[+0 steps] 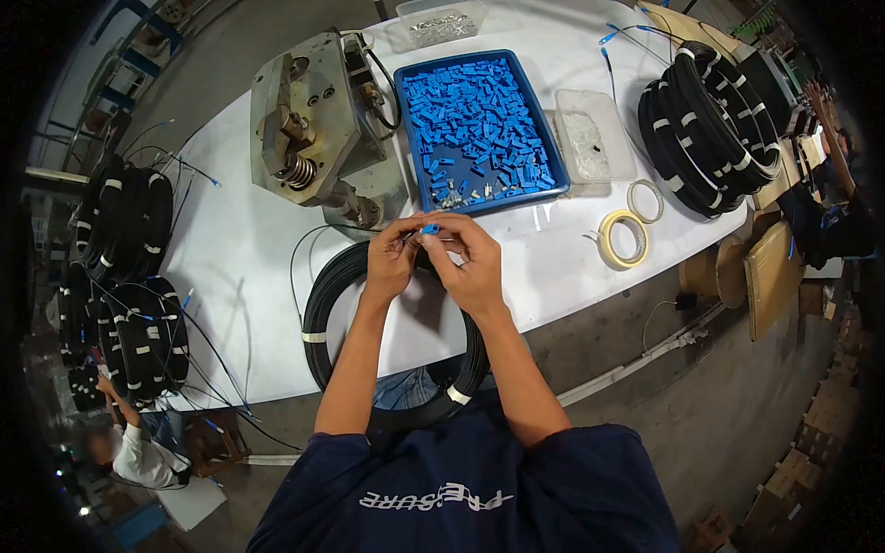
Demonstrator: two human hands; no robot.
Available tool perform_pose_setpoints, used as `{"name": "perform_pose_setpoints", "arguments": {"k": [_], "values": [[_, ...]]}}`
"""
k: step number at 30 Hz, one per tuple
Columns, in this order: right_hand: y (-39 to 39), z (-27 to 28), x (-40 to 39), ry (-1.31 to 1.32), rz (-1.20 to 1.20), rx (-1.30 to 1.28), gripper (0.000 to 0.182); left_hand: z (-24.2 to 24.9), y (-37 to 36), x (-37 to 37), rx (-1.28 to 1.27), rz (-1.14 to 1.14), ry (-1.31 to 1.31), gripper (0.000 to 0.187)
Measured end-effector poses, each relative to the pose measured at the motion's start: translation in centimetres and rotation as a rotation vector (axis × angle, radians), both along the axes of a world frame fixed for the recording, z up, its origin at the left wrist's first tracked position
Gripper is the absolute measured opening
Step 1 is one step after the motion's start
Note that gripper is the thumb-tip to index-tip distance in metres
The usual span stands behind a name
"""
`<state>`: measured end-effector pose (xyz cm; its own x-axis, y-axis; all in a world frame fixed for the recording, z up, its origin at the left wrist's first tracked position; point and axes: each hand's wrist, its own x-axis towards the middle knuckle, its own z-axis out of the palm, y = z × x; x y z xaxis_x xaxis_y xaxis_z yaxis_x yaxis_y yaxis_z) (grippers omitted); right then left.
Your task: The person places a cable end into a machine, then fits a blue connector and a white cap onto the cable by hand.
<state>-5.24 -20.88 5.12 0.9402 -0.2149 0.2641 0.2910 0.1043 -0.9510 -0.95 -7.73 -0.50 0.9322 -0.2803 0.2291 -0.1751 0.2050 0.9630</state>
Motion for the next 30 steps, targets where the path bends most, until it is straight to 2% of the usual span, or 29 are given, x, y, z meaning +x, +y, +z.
{"name": "perform_pose_setpoints", "arguments": {"k": [1, 4, 9, 11, 20, 30], "values": [[0.0, 0.2, -0.1, 0.091, 0.022, 0.157, 0.02, -0.2, 0.0, -0.1, -0.013, 0.004, 0.067, 0.026], [-0.8, -0.8, 0.1, 0.131, 0.078, 0.18, 0.021, -0.6, 0.3, 0.1, 0.06, -0.001, -0.004, 0.023], [-1.3, -1.2, 0.3, 0.245, 0.113, 0.265, 0.021, -0.5, 0.3, -0.1, 0.036, -0.01, 0.06, 0.02], [-1.4, -1.6, 0.4, 0.281, 0.161, 0.456, 0.022, -0.1, 0.1, -0.1, 0.02, -0.012, 0.076, 0.019], [-2.4, -2.3, 0.5, 0.425, 0.221, 0.738, 0.021, 0.3, 0.1, 0.0, 0.125, 0.022, 0.015, 0.014], [-2.7, -2.4, 0.6, 0.466, 0.227, 0.8, 0.018, 0.5, 0.3, 0.0, 0.217, -0.025, -0.018, 0.012]]}}
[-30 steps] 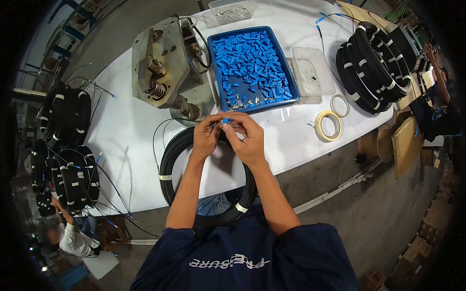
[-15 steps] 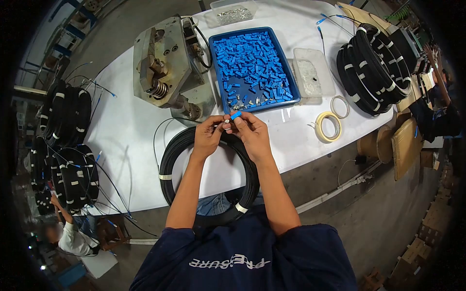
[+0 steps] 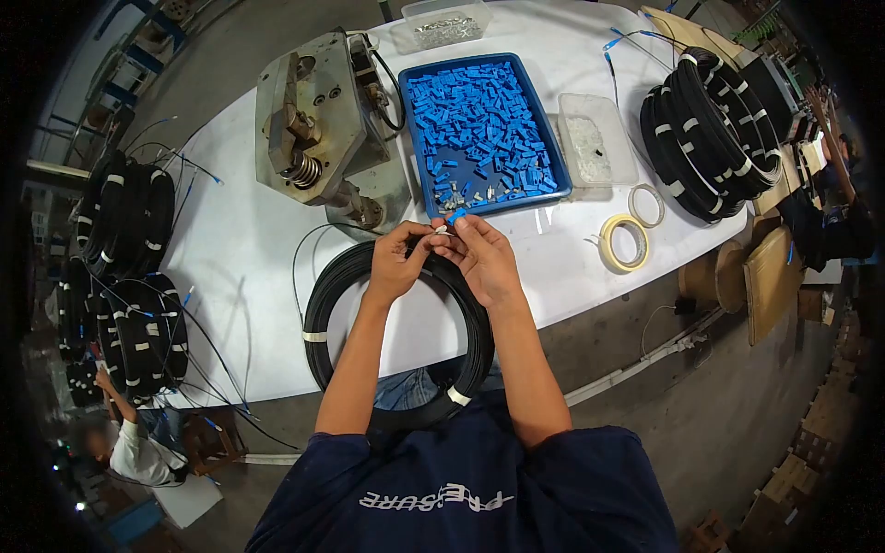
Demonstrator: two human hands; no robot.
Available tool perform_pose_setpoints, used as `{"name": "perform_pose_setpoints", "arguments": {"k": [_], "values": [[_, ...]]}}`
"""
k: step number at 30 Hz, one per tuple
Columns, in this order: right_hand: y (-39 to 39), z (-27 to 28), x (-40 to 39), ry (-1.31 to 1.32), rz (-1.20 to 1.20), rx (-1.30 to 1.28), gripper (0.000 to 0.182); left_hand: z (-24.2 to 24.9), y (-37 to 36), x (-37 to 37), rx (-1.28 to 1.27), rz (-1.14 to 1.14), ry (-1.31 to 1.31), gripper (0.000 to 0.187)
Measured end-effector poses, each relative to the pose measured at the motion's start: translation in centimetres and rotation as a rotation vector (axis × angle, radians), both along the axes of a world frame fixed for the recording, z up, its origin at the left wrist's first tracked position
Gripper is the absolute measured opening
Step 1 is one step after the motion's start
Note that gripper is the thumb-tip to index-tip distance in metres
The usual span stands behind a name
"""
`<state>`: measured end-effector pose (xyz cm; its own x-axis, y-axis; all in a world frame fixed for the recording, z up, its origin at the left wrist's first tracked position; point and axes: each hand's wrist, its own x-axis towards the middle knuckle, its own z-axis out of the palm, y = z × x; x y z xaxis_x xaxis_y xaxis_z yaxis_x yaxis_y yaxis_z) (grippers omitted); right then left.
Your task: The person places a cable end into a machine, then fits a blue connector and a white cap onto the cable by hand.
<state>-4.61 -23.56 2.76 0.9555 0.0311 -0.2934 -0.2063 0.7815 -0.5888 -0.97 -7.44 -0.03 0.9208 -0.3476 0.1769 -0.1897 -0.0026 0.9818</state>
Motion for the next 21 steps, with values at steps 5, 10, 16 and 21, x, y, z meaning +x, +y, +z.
{"name": "perform_pose_setpoints", "arguments": {"k": [5, 10, 16, 21], "values": [[0.4, 0.4, -0.1, -0.033, -0.085, -0.101, 0.013, 0.2, 0.1, -0.1, 0.007, 0.004, 0.01, 0.01], [0.8, 1.3, 0.0, -0.102, -0.121, -0.436, 0.015, -0.3, 0.2, -0.2, 0.02, 0.002, 0.117, 0.011], [1.0, 0.4, 0.2, -0.157, -0.124, -0.691, 0.019, -0.2, 0.0, 0.0, -0.084, -0.007, 0.135, 0.012], [2.1, 0.4, 0.3, -0.155, -0.175, -0.589, 0.021, 0.6, 0.0, -0.1, -0.137, -0.009, 0.152, 0.012]]}}
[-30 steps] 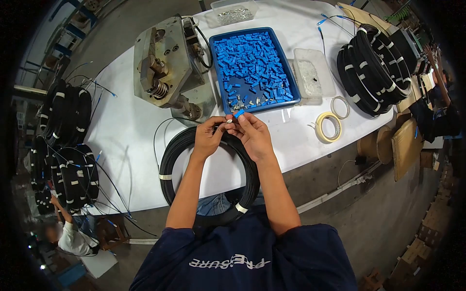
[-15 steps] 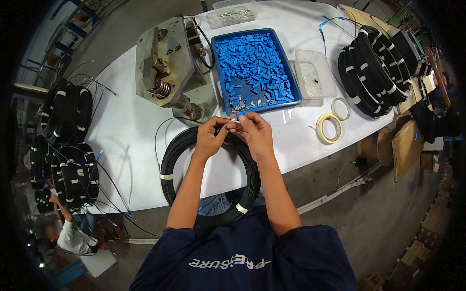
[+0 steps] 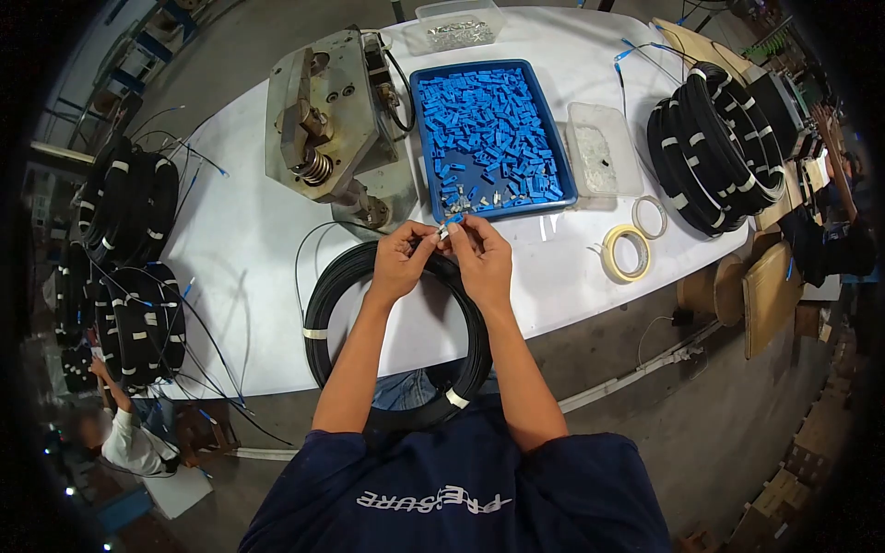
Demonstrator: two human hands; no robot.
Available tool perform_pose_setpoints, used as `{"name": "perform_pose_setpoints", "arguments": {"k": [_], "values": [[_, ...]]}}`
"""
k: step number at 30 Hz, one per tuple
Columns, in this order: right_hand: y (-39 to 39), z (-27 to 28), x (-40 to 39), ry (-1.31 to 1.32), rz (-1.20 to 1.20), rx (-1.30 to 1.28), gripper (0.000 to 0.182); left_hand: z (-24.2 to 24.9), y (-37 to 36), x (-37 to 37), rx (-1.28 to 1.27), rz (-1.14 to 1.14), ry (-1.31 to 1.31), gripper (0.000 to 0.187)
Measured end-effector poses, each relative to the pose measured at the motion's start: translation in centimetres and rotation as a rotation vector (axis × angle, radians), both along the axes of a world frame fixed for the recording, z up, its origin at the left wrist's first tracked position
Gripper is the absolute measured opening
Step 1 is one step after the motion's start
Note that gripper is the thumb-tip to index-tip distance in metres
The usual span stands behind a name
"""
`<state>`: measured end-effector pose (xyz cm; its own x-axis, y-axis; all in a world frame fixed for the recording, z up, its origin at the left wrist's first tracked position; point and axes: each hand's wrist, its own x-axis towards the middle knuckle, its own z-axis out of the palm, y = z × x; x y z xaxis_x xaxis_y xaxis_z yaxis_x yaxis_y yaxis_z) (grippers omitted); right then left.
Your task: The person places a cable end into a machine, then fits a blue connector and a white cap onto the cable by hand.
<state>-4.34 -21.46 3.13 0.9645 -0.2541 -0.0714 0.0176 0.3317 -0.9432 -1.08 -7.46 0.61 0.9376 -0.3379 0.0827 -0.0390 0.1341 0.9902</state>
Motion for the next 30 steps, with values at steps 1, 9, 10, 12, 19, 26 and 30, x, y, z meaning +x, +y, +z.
{"name": "perform_pose_setpoints", "arguments": {"k": [1, 9, 10, 12, 19, 26, 30], "values": [[0.1, -0.4, 0.1, -0.009, -0.012, -0.036, 0.021, 0.0, 0.0, 0.0, 0.021, 0.001, -0.014, 0.012], [0.1, -0.7, 0.3, -0.02, 0.037, -0.069, 0.023, -0.1, 0.4, 0.2, 0.044, 0.017, -0.045, 0.011], [0.1, -0.7, 0.4, -0.002, 0.036, -0.057, 0.023, -0.3, 0.3, 0.3, 0.05, 0.015, -0.052, 0.012], [0.0, -0.7, 0.4, 0.012, 0.034, -0.044, 0.023, -0.7, 0.2, 0.3, 0.033, 0.014, -0.037, 0.012], [0.1, 0.6, 0.5, 0.021, 0.023, -0.005, 0.021, -0.5, 0.4, 0.3, 0.038, 0.008, -0.032, 0.013], [0.0, 0.4, 0.6, -0.047, -0.02, 0.053, 0.014, -0.2, 0.1, 0.1, -0.013, 0.027, -0.025, 0.013], [-1.2, -0.8, 0.9, -0.022, -0.03, 0.152, 0.009, -0.2, 0.2, 0.1, 0.065, 0.023, -0.034, 0.012]]}}
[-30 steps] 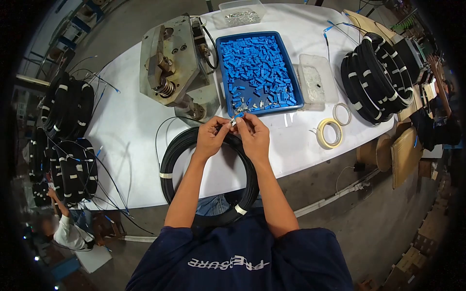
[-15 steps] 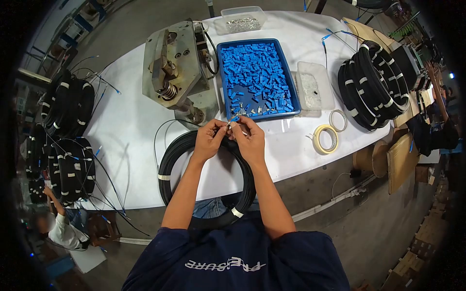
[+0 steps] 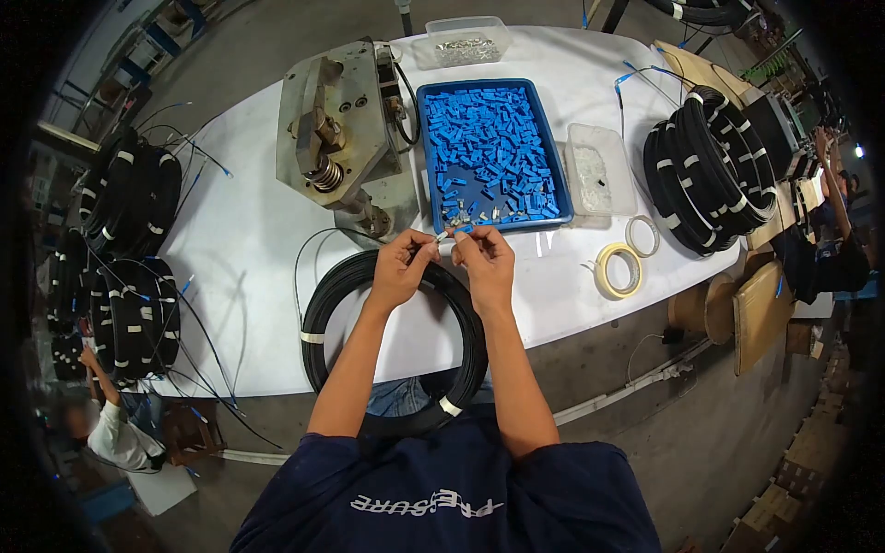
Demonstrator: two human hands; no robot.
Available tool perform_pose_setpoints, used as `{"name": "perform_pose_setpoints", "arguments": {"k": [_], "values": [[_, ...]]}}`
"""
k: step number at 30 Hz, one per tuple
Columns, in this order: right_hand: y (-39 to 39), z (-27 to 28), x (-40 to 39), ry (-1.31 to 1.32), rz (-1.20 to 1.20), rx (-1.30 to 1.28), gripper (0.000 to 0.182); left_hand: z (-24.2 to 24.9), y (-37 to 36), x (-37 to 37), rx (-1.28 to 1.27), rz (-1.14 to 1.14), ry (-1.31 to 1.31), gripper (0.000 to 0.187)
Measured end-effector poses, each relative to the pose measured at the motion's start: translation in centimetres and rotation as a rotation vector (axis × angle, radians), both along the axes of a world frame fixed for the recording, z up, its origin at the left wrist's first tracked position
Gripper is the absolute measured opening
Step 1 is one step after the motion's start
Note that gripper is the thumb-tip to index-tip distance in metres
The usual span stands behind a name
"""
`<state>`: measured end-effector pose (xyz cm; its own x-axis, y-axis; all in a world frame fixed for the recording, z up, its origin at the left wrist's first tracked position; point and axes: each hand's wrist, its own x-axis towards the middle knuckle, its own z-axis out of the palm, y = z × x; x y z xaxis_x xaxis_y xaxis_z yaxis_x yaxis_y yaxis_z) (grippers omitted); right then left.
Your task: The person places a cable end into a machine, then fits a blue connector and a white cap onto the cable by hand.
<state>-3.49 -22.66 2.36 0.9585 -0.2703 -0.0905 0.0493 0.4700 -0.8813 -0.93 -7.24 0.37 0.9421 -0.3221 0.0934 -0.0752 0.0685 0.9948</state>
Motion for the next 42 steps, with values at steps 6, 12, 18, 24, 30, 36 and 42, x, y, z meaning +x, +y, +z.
{"name": "perform_pose_setpoints", "arguments": {"k": [6, 12, 18, 24, 30, 36, 42], "values": [[-0.2, 0.7, -0.2, 0.049, -0.001, -0.34, 0.01, -0.3, -0.1, 0.0, -0.046, 0.006, -0.006, 0.011], [-0.3, 2.5, -0.6, -0.028, 0.055, -0.944, 0.017, -0.1, -0.2, -0.1, -0.009, -0.002, 0.002, 0.012], [-0.6, 1.9, -0.3, -0.13, -0.021, -0.721, 0.019, -0.1, -0.3, 0.0, -0.029, 0.043, -0.029, 0.012], [-1.4, 1.2, -0.4, -0.025, 0.039, -0.412, 0.021, -0.6, -0.4, 0.0, -0.045, 0.046, -0.026, 0.012], [-1.5, 1.5, -0.3, -0.091, 0.057, -0.399, 0.022, -0.2, -0.3, 0.0, -0.023, 0.05, -0.038, 0.012], [-1.4, 1.6, -0.4, -0.09, 0.06, -0.432, 0.023, -0.6, -0.4, 0.0, -0.061, 0.049, -0.037, 0.012], [-1.2, 2.0, -0.4, -0.094, 0.069, -0.399, 0.023, -0.3, -0.1, 0.0, -0.021, 0.019, -0.014, 0.013]]}}
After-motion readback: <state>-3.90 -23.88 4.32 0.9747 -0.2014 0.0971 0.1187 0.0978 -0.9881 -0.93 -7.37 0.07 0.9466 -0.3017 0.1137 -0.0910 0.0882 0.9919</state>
